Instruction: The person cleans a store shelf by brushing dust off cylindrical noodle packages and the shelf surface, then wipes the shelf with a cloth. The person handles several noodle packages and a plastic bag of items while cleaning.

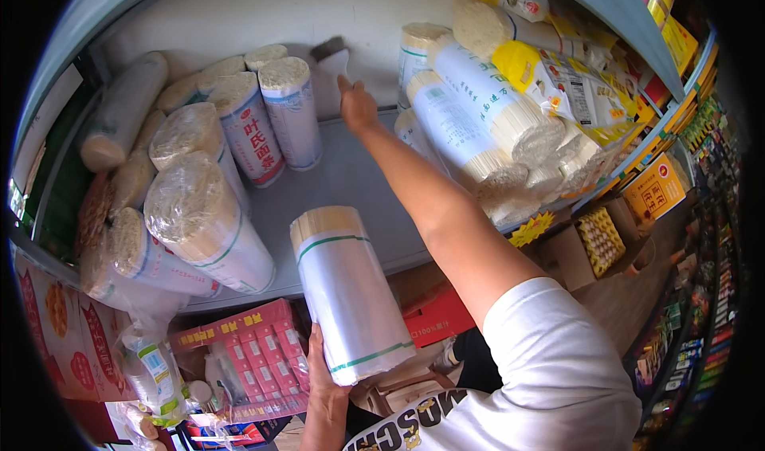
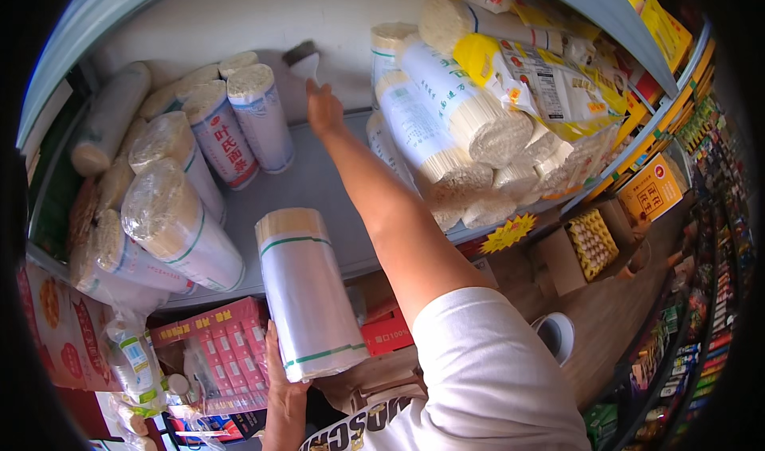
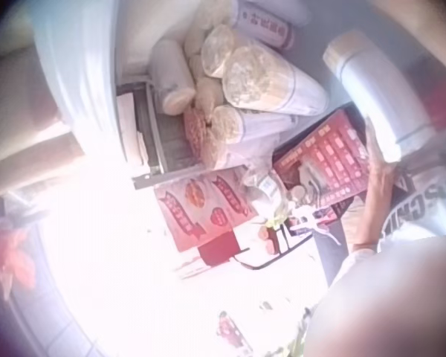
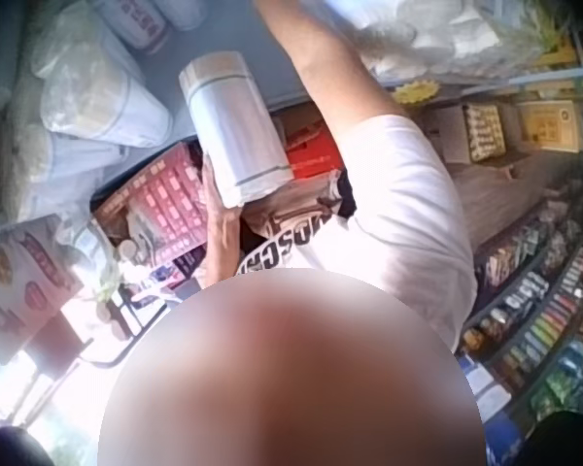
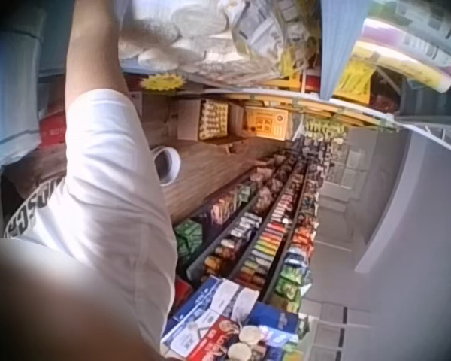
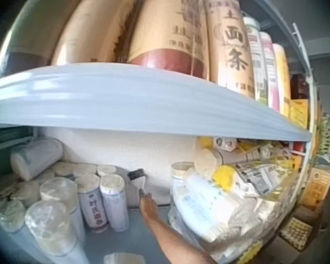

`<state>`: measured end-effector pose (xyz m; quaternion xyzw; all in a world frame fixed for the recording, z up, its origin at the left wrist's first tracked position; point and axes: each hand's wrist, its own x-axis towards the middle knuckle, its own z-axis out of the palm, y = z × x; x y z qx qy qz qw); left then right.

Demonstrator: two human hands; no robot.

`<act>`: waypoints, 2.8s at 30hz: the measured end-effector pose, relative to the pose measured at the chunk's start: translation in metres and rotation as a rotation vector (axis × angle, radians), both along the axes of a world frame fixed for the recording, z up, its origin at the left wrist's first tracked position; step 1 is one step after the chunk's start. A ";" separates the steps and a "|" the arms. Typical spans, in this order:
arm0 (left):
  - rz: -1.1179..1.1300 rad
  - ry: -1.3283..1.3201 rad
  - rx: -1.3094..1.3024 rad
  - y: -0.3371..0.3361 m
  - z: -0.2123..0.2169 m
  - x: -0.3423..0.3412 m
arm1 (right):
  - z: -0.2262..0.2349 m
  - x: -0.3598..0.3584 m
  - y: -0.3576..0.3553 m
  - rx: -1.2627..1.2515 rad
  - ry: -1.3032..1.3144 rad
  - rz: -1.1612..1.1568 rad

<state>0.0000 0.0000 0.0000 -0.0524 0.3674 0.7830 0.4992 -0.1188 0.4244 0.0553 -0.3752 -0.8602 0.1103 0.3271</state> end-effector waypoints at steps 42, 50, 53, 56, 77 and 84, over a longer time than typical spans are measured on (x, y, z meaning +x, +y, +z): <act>-0.041 0.004 0.118 0.012 -0.002 0.001 | 0.011 0.212 -0.147 -0.211 -0.493 0.380; -0.050 -0.030 0.117 0.011 0.013 0.002 | 0.043 0.173 -0.119 -0.100 -0.166 0.196; -0.051 -0.002 0.113 0.010 0.012 0.001 | 0.020 0.101 -0.077 -0.100 -0.169 0.065; -0.033 -0.018 0.089 0.007 0.010 -0.001 | 0.000 0.044 -0.049 -0.184 -0.219 0.016; -0.036 0.002 0.137 0.016 0.001 -0.004 | -0.024 0.217 -0.163 -0.166 -0.425 0.303; -0.117 0.013 0.166 0.015 0.007 -0.012 | 0.021 0.369 -0.246 -0.261 -0.561 0.335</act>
